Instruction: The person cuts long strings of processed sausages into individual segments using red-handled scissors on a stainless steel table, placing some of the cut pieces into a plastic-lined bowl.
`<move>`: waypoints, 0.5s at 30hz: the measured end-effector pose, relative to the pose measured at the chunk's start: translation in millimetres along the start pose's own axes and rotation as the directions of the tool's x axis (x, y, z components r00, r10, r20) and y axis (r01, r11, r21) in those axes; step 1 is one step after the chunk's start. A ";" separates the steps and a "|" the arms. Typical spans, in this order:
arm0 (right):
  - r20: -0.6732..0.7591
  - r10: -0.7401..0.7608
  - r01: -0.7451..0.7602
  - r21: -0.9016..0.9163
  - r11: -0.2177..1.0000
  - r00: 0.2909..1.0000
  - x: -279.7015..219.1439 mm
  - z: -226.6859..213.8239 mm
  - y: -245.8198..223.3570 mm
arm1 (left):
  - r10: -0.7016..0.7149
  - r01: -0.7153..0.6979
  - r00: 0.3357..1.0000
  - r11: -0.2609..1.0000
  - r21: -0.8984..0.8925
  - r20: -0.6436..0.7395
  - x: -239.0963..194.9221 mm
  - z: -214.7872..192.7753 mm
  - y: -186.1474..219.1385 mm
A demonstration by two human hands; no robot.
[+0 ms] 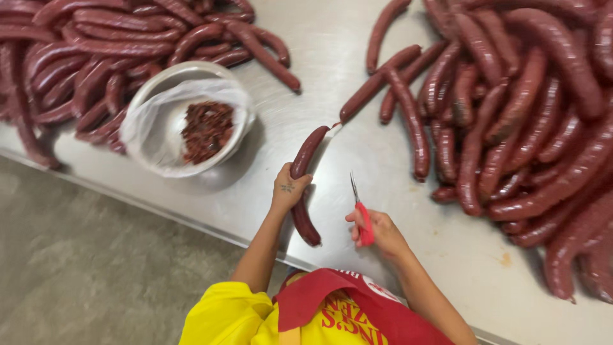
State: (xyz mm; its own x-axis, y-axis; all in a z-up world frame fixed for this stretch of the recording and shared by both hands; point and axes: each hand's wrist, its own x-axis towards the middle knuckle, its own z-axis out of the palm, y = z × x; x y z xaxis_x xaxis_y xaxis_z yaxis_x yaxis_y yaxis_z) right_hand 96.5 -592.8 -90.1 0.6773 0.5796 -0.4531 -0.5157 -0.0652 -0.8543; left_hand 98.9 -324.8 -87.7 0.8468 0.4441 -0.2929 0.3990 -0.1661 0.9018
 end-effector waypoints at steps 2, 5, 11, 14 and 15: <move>-0.095 0.108 -0.108 0.007 0.994 0.990 28.0 23.6 0.3 | 0.009 -0.015 0.999 0.992 -0.125 -0.050 -19.7 -21.6 -4.2; 0.040 0.003 -0.007 0.102 0.995 0.999 58.8 57.4 -4.6 | 0.064 -0.080 0.994 0.975 -0.206 -0.085 -37.0 -53.2 -15.0; 0.191 -0.045 -0.003 0.242 0.970 0.981 108.0 108.9 -26.0 | 0.040 -0.067 0.994 0.954 -0.293 -0.098 -47.7 -91.0 -33.1; 0.156 -0.053 0.018 0.213 0.977 0.986 127.4 127.7 -34.4 | 0.014 -0.053 0.992 0.949 -0.311 -0.125 -49.4 -98.4 -38.5; 0.162 -0.050 0.015 0.207 0.978 0.986 131.0 131.7 -36.6 | 0.011 -0.053 0.991 0.948 -0.315 -0.132 -49.8 -100.5 -40.2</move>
State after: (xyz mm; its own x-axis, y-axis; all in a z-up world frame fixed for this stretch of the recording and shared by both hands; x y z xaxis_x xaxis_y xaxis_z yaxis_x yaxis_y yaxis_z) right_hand 135.0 -407.5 -84.7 0.6083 0.7058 -0.3631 -0.6026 0.1129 -0.7900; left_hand 5.3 -251.7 -77.4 0.7976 0.5541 -0.2384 0.2226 0.0970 0.9701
